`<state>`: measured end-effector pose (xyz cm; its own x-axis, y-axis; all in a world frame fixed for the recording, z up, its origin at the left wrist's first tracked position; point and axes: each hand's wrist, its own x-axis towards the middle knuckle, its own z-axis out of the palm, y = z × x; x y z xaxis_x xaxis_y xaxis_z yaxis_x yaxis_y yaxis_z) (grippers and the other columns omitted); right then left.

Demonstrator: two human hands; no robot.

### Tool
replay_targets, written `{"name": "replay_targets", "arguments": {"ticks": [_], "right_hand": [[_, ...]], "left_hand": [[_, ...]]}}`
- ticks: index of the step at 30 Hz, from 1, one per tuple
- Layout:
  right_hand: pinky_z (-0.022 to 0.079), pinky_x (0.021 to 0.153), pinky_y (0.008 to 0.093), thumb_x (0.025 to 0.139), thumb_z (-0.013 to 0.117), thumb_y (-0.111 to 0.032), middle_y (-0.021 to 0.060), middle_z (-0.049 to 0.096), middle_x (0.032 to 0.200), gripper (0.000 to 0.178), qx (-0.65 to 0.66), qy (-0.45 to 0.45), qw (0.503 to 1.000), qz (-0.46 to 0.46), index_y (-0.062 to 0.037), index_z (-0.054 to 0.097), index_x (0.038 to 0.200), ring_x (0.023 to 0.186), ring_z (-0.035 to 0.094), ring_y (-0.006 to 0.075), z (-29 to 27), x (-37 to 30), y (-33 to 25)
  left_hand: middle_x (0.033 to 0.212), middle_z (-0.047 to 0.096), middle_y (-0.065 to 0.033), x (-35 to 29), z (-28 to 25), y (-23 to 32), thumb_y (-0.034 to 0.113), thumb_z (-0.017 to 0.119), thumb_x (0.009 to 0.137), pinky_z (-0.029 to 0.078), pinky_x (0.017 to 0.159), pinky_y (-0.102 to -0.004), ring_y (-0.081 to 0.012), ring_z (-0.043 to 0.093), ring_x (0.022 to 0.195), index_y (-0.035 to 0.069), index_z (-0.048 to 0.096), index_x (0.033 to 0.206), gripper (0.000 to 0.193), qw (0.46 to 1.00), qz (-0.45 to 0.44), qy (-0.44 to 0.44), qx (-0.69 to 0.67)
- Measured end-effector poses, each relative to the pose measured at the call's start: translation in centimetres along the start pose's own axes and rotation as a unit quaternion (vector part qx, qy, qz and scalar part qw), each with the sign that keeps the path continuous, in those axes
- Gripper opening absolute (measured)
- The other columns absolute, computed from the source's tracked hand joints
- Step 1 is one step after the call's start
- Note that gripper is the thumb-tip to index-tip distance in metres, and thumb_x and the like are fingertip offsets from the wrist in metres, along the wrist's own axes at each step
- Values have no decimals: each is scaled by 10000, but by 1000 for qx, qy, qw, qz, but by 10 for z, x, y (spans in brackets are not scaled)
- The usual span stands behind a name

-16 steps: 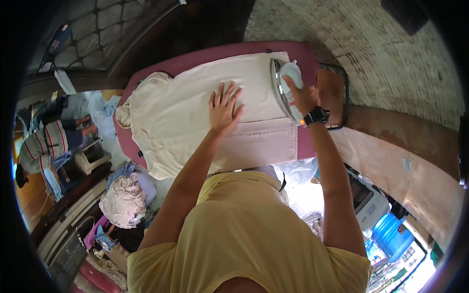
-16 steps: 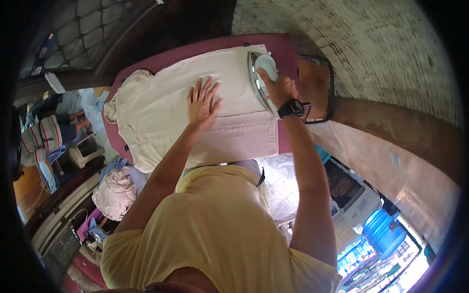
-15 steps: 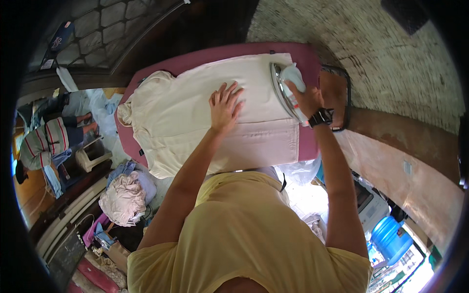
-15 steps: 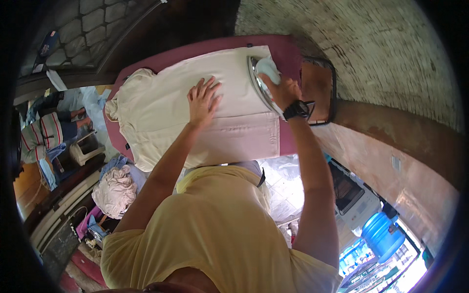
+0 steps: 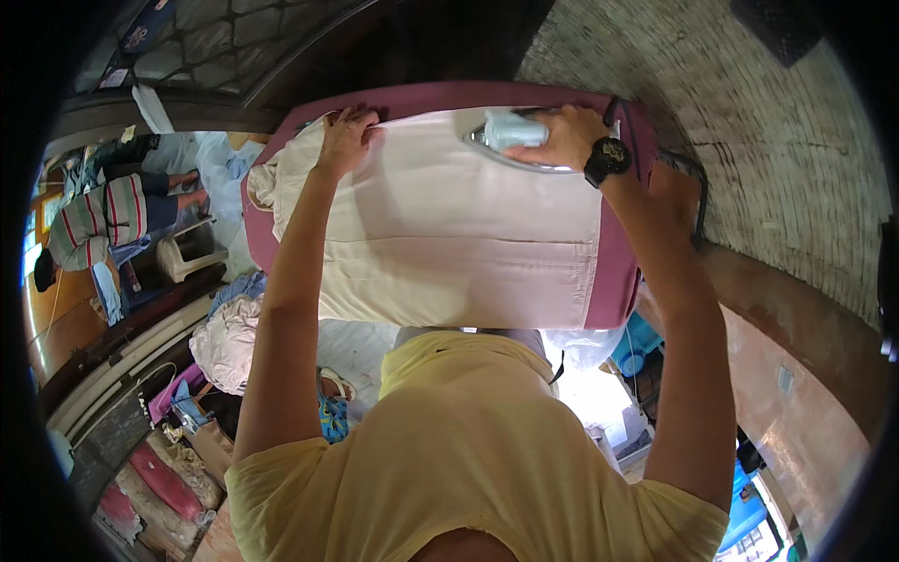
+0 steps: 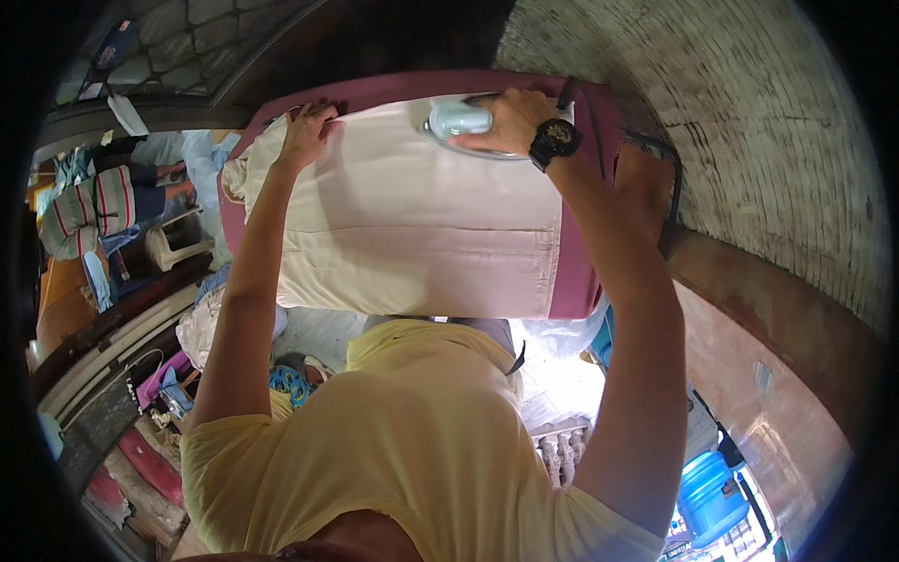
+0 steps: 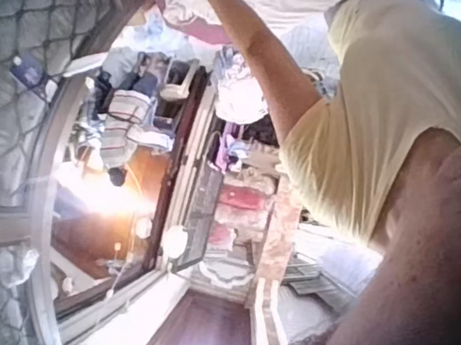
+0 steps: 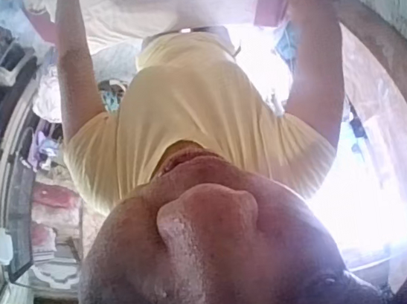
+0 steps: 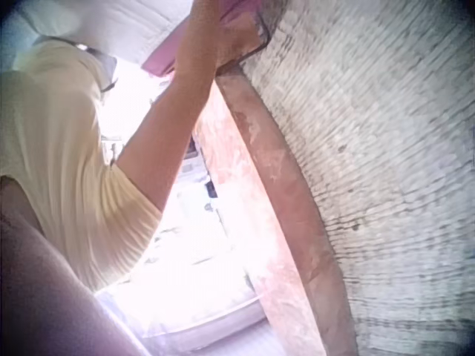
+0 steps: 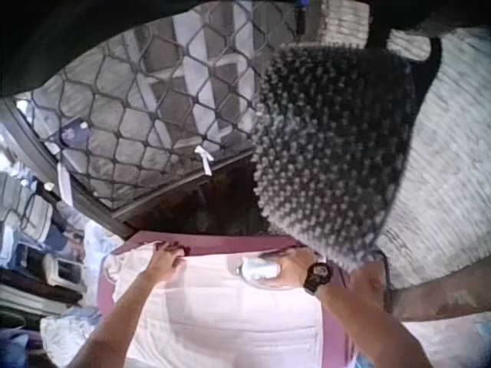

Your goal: The person places a garment onto an ironing board and irons it using a steam iron.

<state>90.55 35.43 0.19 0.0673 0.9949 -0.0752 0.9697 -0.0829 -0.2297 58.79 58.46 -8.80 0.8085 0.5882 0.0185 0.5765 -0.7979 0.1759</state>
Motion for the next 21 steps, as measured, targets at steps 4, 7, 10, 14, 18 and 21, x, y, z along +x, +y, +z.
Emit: {"name": "replay_targets", "arguments": {"ticks": [4, 7, 10, 14, 18, 21], "right_hand": [[572, 743, 443, 672, 577, -824, 132, 721, 831, 768, 40, -20, 997, 61, -184, 737, 1065, 794, 704, 322, 4, 27, -5], [570, 739, 445, 685, 575, -818, 146, 713, 794, 767, 67, -19, 997, -37, -146, 743, 1015, 783, 703, 318, 6, 35, -12], [569, 736, 443, 669, 569, -837, 144, 714, 810, 790, 65, -31, 997, 17, -143, 744, 1003, 795, 703, 315, 6, 51, -27], [558, 786, 439, 668, 567, -831, 154, 714, 912, 801, 46, -68, 996, -41, -128, 739, 1012, 869, 695, 321, 12, 63, -55], [550, 814, 448, 712, 562, -799, 182, 713, 907, 726, 98, -52, 994, -5, -189, 736, 1065, 878, 687, 371, 7, 86, -86], [522, 875, 457, 718, 554, -801, 197, 704, 974, 759, 74, -70, 994, 27, -140, 742, 1038, 942, 672, 366, 11, 105, -112]], "left_hand": [[927, 637, -14, 5, 8, -7, 345, 686, 845, 348, 889, -494, -254, 571, 999, 147, 603, 933, 232, 998, -43, 19, -43], [902, 627, 7, 8, 5, -5, 354, 719, 821, 357, 892, -513, -236, 573, 1004, 138, 607, 891, 253, 992, -69, 66, -89], [895, 623, 11, 8, 0, -2, 350, 743, 799, 374, 888, -509, -220, 582, 1006, 138, 623, 867, 253, 986, -90, 80, -115], [890, 625, 2, 11, 10, -25, 278, 744, 801, 440, 850, -432, -203, 623, 920, 123, 647, 884, 201, 983, -93, 41, -151], [879, 631, -24, 16, 16, -37, 146, 704, 821, 499, 750, -330, -183, 648, 786, 89, 652, 911, 118, 975, -73, 25, -209], [876, 652, -14, 15, 22, -45, 117, 678, 838, 519, 700, -305, -146, 663, 725, 139, 683, 887, 54, 958, -103, 31, -266]]}}
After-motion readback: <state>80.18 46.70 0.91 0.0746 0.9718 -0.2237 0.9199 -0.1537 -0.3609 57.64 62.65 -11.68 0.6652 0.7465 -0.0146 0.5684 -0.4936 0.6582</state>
